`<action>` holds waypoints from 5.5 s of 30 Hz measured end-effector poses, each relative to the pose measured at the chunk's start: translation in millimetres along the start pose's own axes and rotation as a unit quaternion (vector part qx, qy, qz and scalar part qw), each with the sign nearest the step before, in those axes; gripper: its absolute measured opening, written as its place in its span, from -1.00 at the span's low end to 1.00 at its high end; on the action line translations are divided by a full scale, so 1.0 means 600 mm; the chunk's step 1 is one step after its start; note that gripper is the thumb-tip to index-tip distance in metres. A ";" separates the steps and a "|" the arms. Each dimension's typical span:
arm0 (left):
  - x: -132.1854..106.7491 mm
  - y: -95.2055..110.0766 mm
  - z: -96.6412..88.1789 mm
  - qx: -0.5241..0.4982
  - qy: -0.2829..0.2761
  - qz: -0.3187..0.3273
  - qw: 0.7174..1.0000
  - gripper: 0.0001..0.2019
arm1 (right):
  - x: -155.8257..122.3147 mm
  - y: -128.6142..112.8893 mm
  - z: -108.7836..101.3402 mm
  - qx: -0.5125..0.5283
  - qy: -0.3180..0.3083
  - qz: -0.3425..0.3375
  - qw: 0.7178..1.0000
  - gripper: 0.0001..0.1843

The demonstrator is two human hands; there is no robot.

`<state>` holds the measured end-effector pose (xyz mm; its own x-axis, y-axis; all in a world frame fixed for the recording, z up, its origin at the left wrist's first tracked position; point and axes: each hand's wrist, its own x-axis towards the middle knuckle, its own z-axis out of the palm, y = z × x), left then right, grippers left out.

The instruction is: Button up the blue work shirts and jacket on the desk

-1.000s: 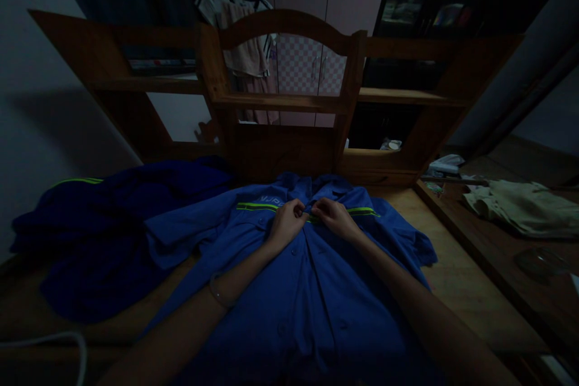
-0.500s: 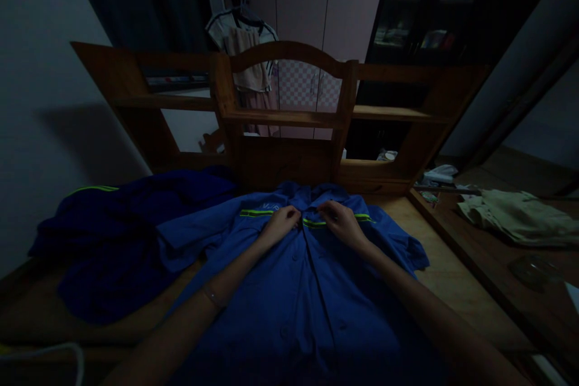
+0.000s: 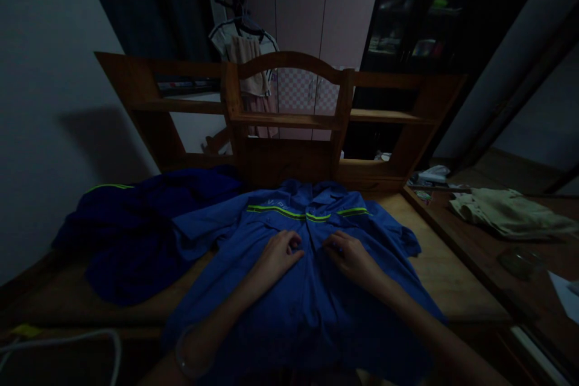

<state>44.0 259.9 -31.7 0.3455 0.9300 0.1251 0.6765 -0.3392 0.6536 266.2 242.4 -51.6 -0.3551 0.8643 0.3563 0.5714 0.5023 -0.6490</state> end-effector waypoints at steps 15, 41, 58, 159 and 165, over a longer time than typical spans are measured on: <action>0.021 -0.028 0.014 0.008 -0.049 -0.011 0.999 -0.81 | -0.022 -0.004 0.017 -0.056 0.003 0.008 0.998 -0.66; 0.133 -0.058 0.025 -0.396 -0.152 -0.077 0.902 -0.58 | 0.100 0.096 0.000 0.260 -0.015 0.056 0.964 -0.69; 0.132 -0.038 0.016 -0.311 -0.083 -0.041 0.946 -0.69 | 0.109 0.098 0.011 0.310 -0.035 0.094 0.945 -0.69; 0.106 -0.022 0.060 -0.327 0.008 -0.093 0.940 -0.67 | 0.087 0.060 0.010 0.099 0.012 -0.002 0.995 -0.90; 0.104 -0.018 0.058 -0.445 -0.011 -0.189 0.875 -0.59 | 0.082 0.059 0.015 0.091 0.026 -0.007 0.996 -0.91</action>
<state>80.9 316.9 -57.3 0.2261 0.9456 -0.2339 -0.0253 0.2457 0.9690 262.2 302.4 -63.1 -0.3214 0.8596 0.3973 0.4216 0.5056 -0.7528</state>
